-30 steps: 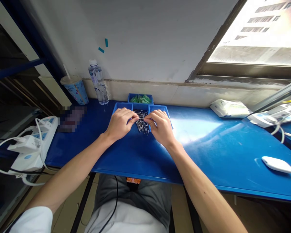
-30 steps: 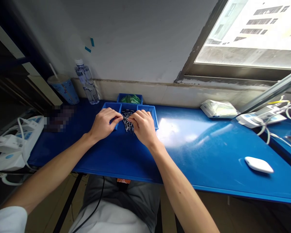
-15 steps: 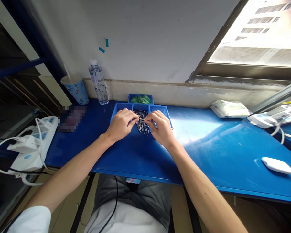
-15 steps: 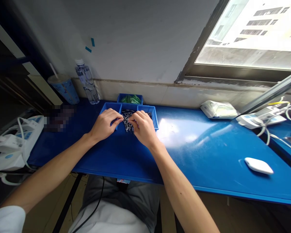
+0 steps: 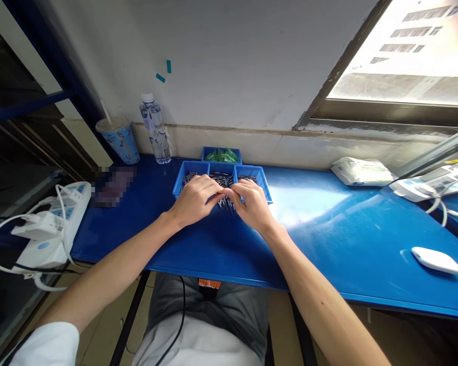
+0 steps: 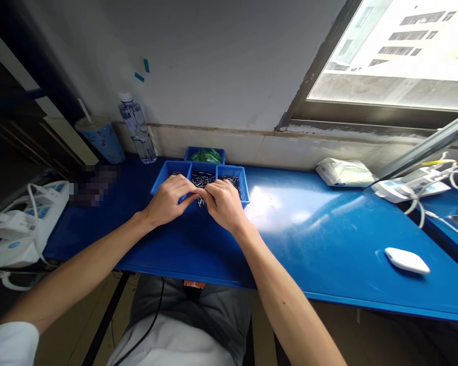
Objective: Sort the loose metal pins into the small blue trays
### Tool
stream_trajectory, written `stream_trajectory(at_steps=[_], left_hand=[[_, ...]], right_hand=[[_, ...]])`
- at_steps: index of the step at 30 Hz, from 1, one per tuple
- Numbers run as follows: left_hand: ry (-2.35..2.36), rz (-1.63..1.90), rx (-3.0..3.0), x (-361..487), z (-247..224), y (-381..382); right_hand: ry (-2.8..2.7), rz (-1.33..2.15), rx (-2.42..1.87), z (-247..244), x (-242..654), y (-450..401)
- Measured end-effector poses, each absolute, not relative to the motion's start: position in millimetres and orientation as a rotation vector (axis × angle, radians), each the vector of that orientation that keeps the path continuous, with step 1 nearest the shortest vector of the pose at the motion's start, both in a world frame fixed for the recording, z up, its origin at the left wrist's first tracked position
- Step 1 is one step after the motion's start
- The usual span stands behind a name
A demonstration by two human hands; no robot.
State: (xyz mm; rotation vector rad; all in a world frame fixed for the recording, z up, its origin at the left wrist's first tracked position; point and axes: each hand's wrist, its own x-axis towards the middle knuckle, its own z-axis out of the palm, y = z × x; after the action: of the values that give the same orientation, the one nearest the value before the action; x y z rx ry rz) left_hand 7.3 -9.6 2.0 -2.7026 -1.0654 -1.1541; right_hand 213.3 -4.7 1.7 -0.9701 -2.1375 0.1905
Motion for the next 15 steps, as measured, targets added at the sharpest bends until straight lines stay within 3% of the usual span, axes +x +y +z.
stream_trajectory(at_steps=[15], left_hand=[[-1.169,-1.256,-2.618,2.0,8.9,-5.8]], right_hand=[[-1.984,0.081,-0.847,-1.8,214.1,-1.2]])
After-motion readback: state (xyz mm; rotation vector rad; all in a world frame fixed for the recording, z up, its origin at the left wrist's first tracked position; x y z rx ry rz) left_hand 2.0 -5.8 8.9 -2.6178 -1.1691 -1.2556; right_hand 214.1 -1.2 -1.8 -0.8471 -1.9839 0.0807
